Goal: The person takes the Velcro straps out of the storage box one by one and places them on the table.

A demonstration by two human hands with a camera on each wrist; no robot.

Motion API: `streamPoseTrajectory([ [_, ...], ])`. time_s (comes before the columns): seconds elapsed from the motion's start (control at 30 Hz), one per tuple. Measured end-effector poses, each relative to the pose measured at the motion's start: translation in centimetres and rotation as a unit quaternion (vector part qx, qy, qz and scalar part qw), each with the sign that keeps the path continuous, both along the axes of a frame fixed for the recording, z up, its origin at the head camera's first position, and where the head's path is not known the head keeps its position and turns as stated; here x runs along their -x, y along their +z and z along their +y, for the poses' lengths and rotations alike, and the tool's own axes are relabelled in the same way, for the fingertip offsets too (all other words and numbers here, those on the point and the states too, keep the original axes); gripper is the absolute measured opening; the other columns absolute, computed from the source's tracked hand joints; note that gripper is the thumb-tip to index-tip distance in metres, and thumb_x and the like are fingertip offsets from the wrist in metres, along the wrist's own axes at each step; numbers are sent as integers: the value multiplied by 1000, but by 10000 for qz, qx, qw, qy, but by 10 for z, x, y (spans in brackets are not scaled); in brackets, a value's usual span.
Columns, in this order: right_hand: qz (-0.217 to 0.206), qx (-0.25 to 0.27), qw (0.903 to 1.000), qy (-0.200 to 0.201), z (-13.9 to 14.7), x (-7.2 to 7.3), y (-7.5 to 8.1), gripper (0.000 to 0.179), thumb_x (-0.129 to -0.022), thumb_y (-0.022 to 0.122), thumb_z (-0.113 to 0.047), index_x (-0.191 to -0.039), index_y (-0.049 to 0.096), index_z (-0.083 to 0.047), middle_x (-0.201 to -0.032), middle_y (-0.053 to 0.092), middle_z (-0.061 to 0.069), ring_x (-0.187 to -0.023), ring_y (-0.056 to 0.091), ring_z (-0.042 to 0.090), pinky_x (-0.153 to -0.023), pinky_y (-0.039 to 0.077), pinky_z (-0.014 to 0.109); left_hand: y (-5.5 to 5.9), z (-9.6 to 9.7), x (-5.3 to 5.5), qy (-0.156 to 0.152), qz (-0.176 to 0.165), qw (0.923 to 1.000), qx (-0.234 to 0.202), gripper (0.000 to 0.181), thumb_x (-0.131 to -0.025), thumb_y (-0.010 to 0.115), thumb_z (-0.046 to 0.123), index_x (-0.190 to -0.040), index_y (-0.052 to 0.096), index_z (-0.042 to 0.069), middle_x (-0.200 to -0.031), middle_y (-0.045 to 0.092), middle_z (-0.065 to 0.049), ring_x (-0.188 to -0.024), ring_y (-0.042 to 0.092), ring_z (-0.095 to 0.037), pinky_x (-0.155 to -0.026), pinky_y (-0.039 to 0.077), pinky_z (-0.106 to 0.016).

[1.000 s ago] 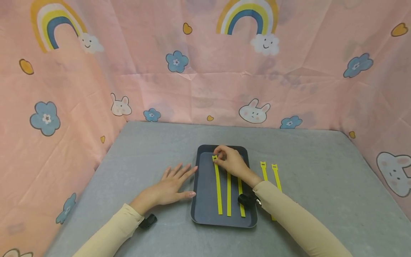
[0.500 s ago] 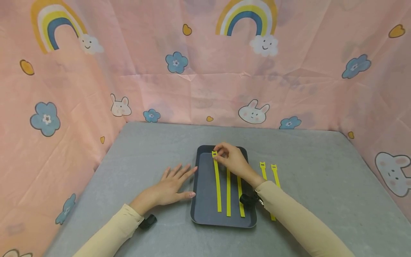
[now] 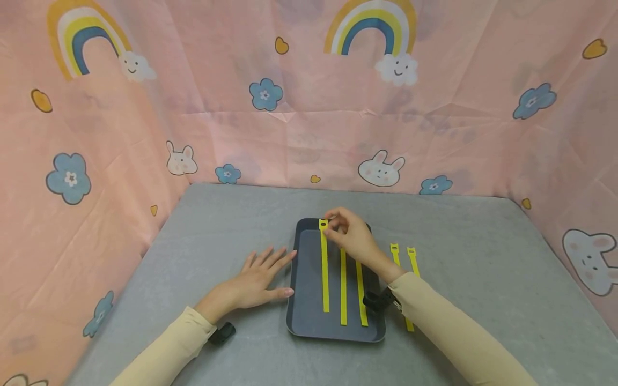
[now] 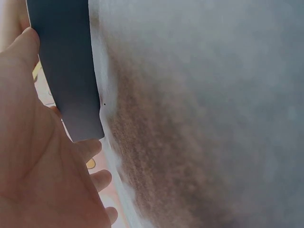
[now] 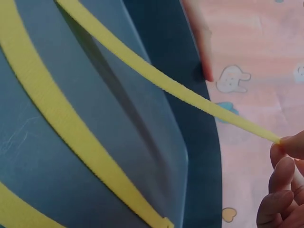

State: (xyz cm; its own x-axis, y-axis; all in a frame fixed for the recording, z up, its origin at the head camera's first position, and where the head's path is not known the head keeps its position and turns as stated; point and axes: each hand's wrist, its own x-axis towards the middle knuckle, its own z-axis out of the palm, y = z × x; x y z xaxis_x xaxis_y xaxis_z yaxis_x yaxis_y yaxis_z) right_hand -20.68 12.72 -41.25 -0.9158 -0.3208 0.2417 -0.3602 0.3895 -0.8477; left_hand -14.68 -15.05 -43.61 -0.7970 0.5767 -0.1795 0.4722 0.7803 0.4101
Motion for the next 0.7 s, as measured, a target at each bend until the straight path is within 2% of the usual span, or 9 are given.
streamPoseTrajectory([
  [0.2, 54, 134, 9999, 94, 2, -4, 7, 26, -95, 67, -16, -120, 60, -12, -89, 65, 7, -49, 41, 15, -44, 37, 26, -1, 0, 0, 22, 6, 10000, 12, 84, -93, 46, 70, -160, 8, 37, -169, 12, -4, -157, 3, -37, -120, 1, -67],
  [0.4, 103, 313, 9993, 154, 5, -9, 18, 26, -96, 66, -16, -121, 59, -13, -92, 64, 10, -51, 43, 14, -45, 38, 26, -1, 0, 1, 51, -37, 9999, 81, 86, -92, 45, 71, -159, 3, 38, -169, 8, -2, -157, 1, -34, -121, 0, -65],
  [0.7, 402, 777, 9959, 240, 11, -12, 37, 26, -94, 66, -7, -120, 60, -6, -90, 62, 10, -50, 42, 12, -45, 37, 26, -1, -1, 0, 12, -28, 10000, 79, 86, -93, 44, 71, -159, 1, 38, -169, 7, -2, -157, 0, -34, -121, -1, -66],
])
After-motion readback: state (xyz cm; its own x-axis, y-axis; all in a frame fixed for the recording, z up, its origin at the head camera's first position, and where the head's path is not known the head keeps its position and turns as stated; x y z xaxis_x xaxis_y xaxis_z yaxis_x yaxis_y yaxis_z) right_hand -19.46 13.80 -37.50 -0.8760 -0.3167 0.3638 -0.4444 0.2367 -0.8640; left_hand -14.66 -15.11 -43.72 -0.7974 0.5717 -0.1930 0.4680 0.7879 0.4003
